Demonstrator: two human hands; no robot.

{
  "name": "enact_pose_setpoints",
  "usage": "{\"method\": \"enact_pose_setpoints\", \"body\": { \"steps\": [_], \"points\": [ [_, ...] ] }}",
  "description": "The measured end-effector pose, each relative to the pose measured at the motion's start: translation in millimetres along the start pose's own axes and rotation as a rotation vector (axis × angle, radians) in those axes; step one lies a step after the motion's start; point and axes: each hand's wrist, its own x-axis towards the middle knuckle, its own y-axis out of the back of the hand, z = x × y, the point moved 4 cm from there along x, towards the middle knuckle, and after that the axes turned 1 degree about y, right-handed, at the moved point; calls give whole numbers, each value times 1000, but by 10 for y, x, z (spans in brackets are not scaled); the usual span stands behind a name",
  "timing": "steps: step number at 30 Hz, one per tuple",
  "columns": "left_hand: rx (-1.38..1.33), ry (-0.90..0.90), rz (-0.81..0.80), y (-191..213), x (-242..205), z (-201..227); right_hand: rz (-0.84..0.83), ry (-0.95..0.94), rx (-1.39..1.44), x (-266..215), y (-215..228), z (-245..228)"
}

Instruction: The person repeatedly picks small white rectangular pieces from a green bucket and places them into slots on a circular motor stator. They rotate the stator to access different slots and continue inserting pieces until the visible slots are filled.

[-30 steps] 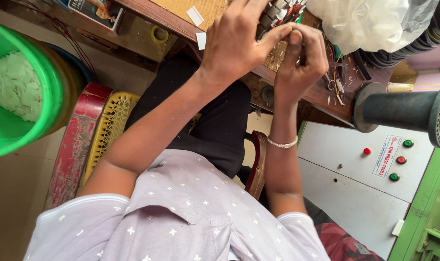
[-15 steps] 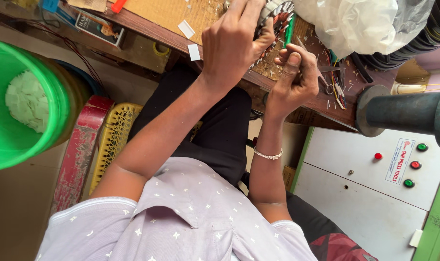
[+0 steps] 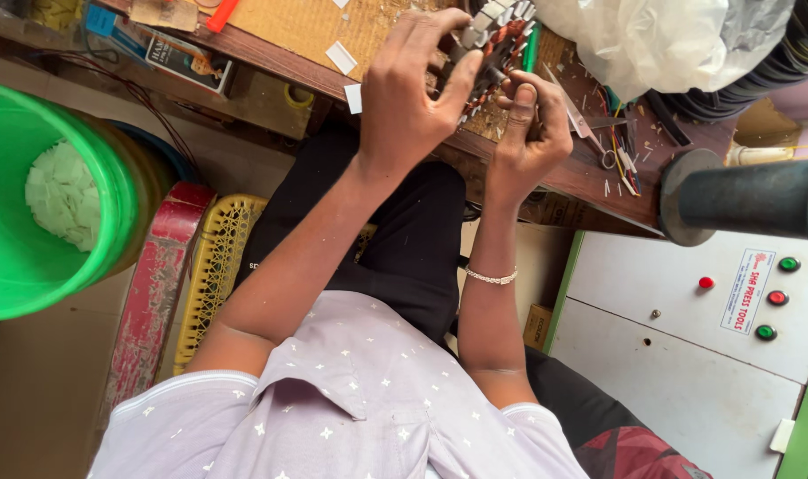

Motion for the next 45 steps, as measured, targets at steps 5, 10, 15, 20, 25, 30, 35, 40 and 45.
{"method": "enact_pose_setpoints", "body": {
  "steps": [5, 10, 15, 20, 25, 30, 35, 40, 45],
  "points": [
    [122, 77, 19, -92, 86, 69, 35, -56, -8, -103, -35, 104],
    [219, -35, 28, -170, 158, 69, 44, -127, -30, -160, -13, 186],
    [124, 41, -20, -163, 213, 63, 72, -99, -76, -150, -40, 170],
    [94, 94, 51, -40, 178, 198, 76, -100, -40, -194, 18, 186],
    [38, 35, 61, 7, 115, 268, -66, 14, 64, -20, 61, 210],
    [41, -122, -77, 17, 75, 171, -461, 208, -143, 415, 38, 36],
    [82, -458, -319, 103, 29, 193, -886, 166, -115, 703, 275, -191],
    [-48, -446, -353, -13, -141, 188, -646, 151, -17, 367, 420, -74],
    [-60, -451, -291, -151, -331, 208, -503, 127, 2, 107, 578, 68]
  ]
}}
